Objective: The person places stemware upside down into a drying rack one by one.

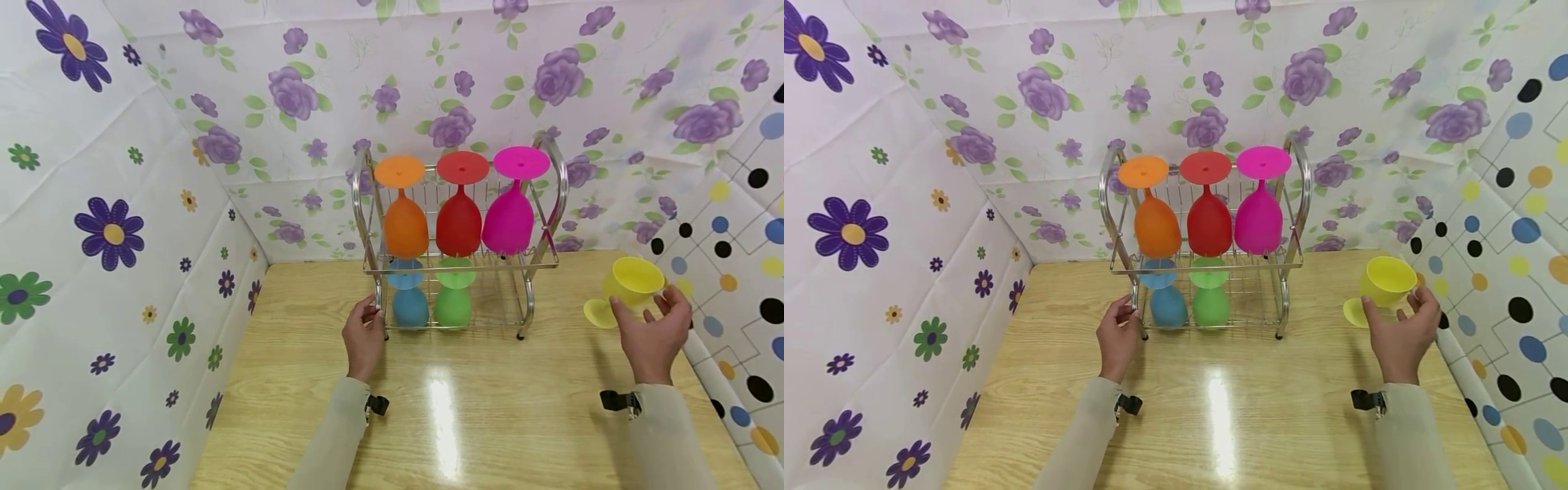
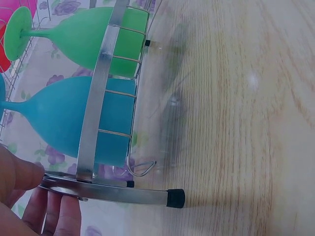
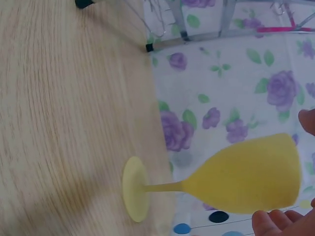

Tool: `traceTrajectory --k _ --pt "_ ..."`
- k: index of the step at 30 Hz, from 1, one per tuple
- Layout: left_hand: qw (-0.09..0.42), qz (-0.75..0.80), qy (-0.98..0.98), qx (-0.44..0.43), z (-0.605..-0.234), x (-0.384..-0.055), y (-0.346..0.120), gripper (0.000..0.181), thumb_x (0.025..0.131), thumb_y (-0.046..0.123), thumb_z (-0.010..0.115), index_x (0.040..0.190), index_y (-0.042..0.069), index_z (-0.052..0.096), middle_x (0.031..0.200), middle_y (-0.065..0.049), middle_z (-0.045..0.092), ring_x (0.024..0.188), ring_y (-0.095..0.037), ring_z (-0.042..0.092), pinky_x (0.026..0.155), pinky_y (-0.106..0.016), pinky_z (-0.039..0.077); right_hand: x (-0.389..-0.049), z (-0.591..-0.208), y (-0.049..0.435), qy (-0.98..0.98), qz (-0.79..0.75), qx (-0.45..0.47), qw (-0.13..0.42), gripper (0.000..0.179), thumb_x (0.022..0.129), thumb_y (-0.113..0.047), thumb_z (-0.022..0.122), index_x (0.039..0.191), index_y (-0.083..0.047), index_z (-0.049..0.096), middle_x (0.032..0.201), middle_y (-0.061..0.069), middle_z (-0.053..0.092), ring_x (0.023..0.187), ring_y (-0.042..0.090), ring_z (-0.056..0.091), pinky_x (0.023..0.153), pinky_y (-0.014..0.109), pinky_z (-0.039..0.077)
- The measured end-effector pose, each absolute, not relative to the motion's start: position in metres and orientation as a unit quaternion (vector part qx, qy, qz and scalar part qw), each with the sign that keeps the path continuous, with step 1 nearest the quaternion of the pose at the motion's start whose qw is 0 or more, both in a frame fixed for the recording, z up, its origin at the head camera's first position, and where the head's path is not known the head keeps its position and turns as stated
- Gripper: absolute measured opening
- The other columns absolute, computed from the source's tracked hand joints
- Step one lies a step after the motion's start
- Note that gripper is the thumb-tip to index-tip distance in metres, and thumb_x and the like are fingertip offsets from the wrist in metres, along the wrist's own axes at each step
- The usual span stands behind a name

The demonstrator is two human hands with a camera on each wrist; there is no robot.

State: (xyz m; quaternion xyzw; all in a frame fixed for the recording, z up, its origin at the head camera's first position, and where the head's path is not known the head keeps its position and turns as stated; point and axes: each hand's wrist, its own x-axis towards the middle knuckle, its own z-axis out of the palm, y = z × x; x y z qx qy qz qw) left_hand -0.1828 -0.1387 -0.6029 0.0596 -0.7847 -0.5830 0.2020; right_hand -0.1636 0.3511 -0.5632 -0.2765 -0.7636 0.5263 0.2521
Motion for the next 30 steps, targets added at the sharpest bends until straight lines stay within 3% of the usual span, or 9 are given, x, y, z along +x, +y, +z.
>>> traceTrajectory --k 8,21,30 --pt "0.195 -0.587 -0.784 0.055 -0.601 -0.181 -0.136 0.042 0.1 0.003 0.072 0.136 0.024 0.071 0.111 -0.009 0.073 0.103 -0.025 0.072 0.089 -0.038 0.067 -0.181 -0.571 0.36 -0.751 0.546 -0.272 0.251 0.09 0.09 -0.035 0.085 0.161 -0.034 0.031 0.163 -0.007 0.038 0.152 0.013 0.038 0.13 0.04 0.035" --pt "0.202 -0.583 -0.785 0.052 -0.603 -0.183 -0.138 0.042 0.1 0.001 0.071 0.137 0.02 0.071 0.11 -0.01 0.073 0.102 -0.025 0.073 0.088 -0.04 0.067 -0.199 -0.575 0.368 -0.747 0.553 -0.287 0.233 0.094 0.091 -0.035 0.083 0.164 -0.036 0.024 0.168 -0.004 0.036 0.154 0.013 0.036 0.131 0.037 0.034" --pt "0.201 -0.585 -0.785 0.048 -0.602 -0.181 -0.139 0.042 0.1 0.001 0.071 0.137 0.02 0.07 0.11 -0.01 0.072 0.103 -0.026 0.072 0.088 -0.039 0.067 -0.2 -0.584 0.372 -0.745 0.559 -0.281 0.233 0.088 0.089 -0.033 0.086 0.16 -0.036 0.033 0.161 -0.007 0.043 0.146 0.011 0.04 0.128 0.035 0.039"
